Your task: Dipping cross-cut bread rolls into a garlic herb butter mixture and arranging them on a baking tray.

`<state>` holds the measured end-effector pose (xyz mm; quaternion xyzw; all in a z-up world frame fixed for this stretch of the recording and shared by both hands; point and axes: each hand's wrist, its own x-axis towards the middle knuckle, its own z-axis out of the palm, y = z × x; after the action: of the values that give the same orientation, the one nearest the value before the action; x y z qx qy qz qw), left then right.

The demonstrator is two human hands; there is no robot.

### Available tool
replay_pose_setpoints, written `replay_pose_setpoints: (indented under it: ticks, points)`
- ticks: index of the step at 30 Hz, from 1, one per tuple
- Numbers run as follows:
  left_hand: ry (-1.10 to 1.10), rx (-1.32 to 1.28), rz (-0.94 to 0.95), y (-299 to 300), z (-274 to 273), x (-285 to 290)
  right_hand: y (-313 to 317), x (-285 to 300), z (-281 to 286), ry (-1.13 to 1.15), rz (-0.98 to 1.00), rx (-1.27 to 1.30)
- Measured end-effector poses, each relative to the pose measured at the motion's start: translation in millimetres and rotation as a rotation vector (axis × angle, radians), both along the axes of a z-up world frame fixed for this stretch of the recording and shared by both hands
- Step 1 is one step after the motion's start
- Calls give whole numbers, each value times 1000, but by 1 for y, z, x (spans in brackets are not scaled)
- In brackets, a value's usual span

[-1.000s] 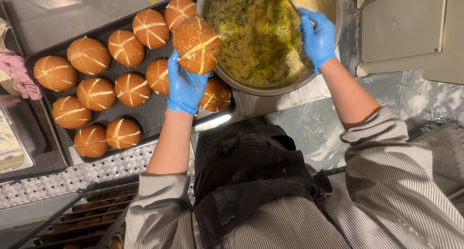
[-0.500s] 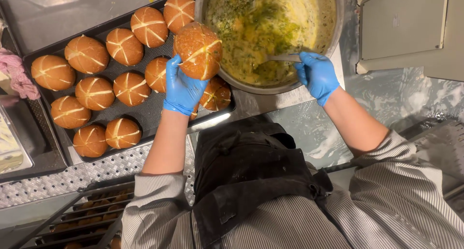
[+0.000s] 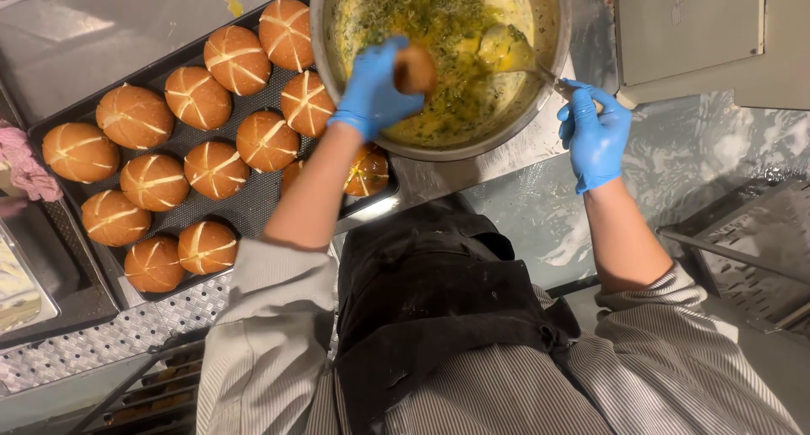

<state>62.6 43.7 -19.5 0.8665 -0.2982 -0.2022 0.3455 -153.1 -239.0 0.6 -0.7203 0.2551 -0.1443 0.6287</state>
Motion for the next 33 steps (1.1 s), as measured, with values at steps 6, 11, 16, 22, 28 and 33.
replay_pose_setpoints:
  ticks: [6, 11, 16, 22, 28, 33]
  points:
    - [-491, 583, -186, -43, -42, -26, -5, -13, -10, 4, -64, -4]
    - [-338, 521, -136, -41, -46, -19, -8, -19, -9, -15, -74, 22]
    - [106, -112, 218, -18, -38, -5, -14, -23, -4, -34, -90, 49]
    - [1011, -864, 399, -1, -28, -13, -17, -23, -8, -45, -93, 48]
    - [1197, -1014, 435, -8, -23, -20, -14, -17, -9, 12, -113, 63]
    - [947, -861, 412, -12, -15, -19, -8, -19, -4, -25, -79, 58]
